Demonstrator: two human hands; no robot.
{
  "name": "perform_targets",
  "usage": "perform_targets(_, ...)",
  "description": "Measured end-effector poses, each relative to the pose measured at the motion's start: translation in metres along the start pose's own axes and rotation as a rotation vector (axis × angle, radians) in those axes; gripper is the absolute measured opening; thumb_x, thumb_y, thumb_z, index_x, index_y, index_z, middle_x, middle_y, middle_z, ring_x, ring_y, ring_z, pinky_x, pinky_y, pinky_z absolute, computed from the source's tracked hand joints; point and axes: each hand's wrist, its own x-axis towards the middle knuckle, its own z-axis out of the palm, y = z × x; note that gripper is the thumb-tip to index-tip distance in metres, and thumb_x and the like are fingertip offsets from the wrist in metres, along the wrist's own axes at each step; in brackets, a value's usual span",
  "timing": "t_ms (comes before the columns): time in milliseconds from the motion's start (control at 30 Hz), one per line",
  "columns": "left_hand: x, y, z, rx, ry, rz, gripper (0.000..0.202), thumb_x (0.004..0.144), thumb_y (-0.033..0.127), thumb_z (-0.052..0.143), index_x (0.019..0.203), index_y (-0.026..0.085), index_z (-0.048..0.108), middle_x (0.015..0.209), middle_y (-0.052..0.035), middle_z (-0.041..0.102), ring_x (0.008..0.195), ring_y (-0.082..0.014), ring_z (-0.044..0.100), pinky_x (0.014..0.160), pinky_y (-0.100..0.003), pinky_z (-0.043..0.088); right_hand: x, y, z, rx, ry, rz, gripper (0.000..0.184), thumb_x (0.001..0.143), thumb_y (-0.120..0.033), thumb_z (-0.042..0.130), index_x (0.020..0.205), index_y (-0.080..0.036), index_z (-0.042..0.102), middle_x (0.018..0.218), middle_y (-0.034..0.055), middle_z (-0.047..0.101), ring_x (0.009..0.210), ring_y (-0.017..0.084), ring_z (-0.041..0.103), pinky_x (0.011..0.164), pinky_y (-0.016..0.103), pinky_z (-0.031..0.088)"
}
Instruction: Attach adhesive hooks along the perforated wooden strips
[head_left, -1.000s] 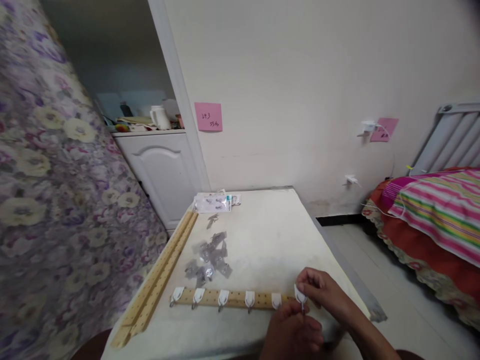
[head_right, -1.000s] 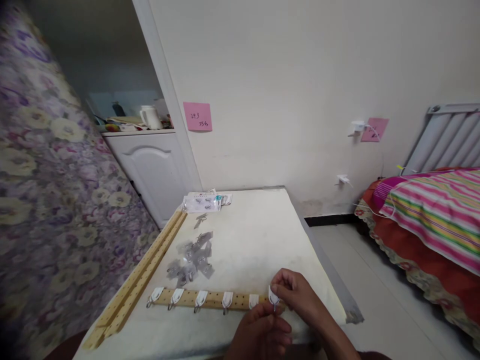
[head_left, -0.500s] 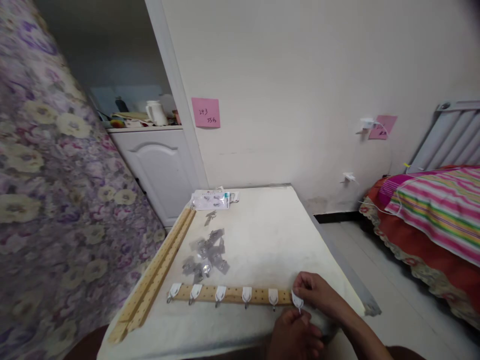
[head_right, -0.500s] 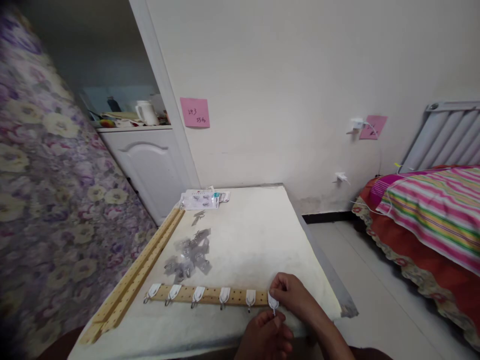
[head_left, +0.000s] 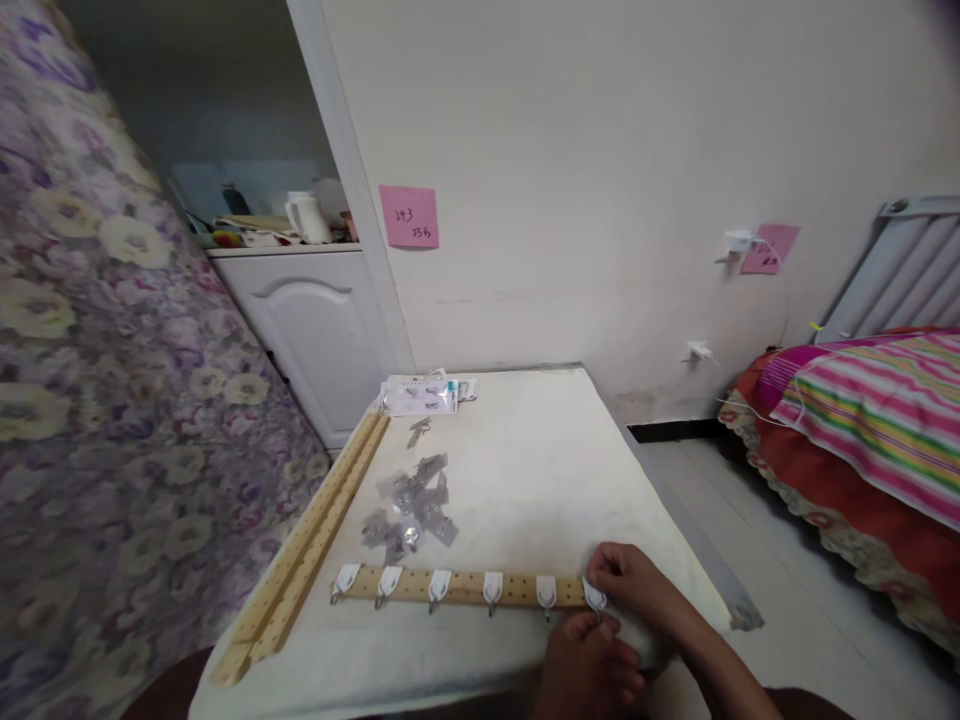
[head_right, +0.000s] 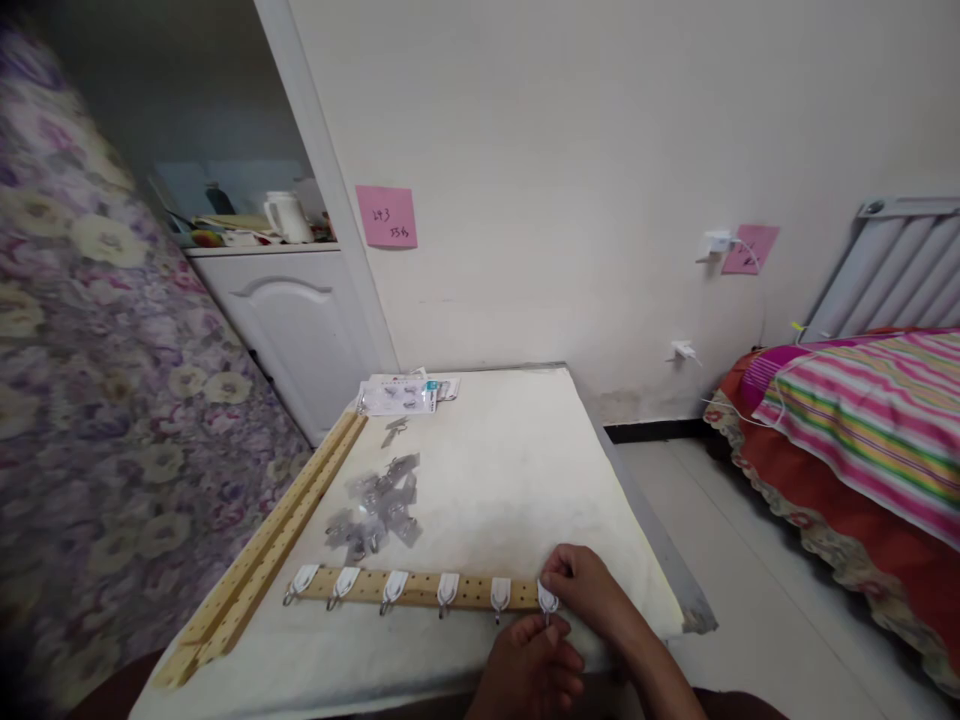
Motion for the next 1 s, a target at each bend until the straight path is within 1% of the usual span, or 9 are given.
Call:
perform_targets(300, 0.0025, -0.0004, -0.0028, 0.033, 0.013, 0.036, 0.05, 0.048, 0.049, 0.075, 0.076, 0.017, 0.048, 0.056, 0.0, 0.065, 0.041, -0.01, 0.057, 0.042, -0.021, 0.034, 0.0005, 0.0015, -0.0016, -0.085, 0.031, 0.013, 0.006, 0.066, -0.02, 0.051, 0.061, -0.017, 0.053, 0.058, -0.003, 0.05, 0.057, 0.011, 0.046, 0.054, 0.022, 0.035)
perform_targets(633, 0.0073, -0.0065, -0.0063, 0.052, 0.016, 0.051, 0.047, 0.054, 0.049, 0.072, 0.079, 0.017, 0.048, 0.058, -0.0013, 0.065, 0.042, -0.0102, 0.056, 0.042, -0.022, 0.034, 0.001, 0.0027, 0.0025, -0.154, 0.061, 0.009, 0.006, 0.066, -0.017, 0.05, 0.061, -0.017, 0.051, 0.058, -0.0029, 0.051, 0.057, 0.011, 0.046, 0.053, 0.022, 0.035)
perform_targets(733, 0.0083, -0.0057, -0.0068, 0.06, 0.015, 0.049, 0.047, 0.054, 0.049, 0.072, 0.078, 0.016, 0.048, 0.059, -0.002, 0.065, 0.042, -0.0106, 0.056, 0.043, -0.023, 0.034, 0.0011, 0.0032, 0.0025, -0.145, 0.05, 0.01, 0.006, 0.066, -0.017, 0.05, 0.061, -0.017, 0.051, 0.057, -0.0034, 0.051, 0.055, 0.01, 0.047, 0.052, 0.021, 0.036)
perform_targets(867, 0.0053, -0.0025, -0.0067, 0.039, -0.006, 0.049, 0.051, 0.05, 0.05, 0.073, 0.079, 0.016, 0.048, 0.06, -0.0025, 0.064, 0.044, -0.0118, 0.056, 0.044, -0.024, 0.033, 0.0003, 0.0044, 0.0028, -0.073, 0.027, 0.045, 0.005, 0.068, -0.019, 0.049, 0.062, -0.019, 0.048, 0.053, -0.0056, 0.049, 0.047, 0.009, 0.048, 0.045, 0.02, 0.035)
perform_targets(1000, -0.0001, 0.0012, -0.0054, -0.004, -0.021, 0.041, 0.042, 0.053, 0.041, 0.071, 0.079, 0.016, 0.05, 0.061, -0.0025, 0.065, 0.046, -0.0128, 0.058, 0.047, -0.024, 0.035, 0.0, 0.0046, 0.0035, 0.005, -0.005, 0.085, 0.004, 0.069, -0.021, 0.049, 0.066, -0.02, 0.047, 0.05, -0.0073, 0.049, 0.041, 0.01, 0.051, 0.041, 0.02, 0.036)
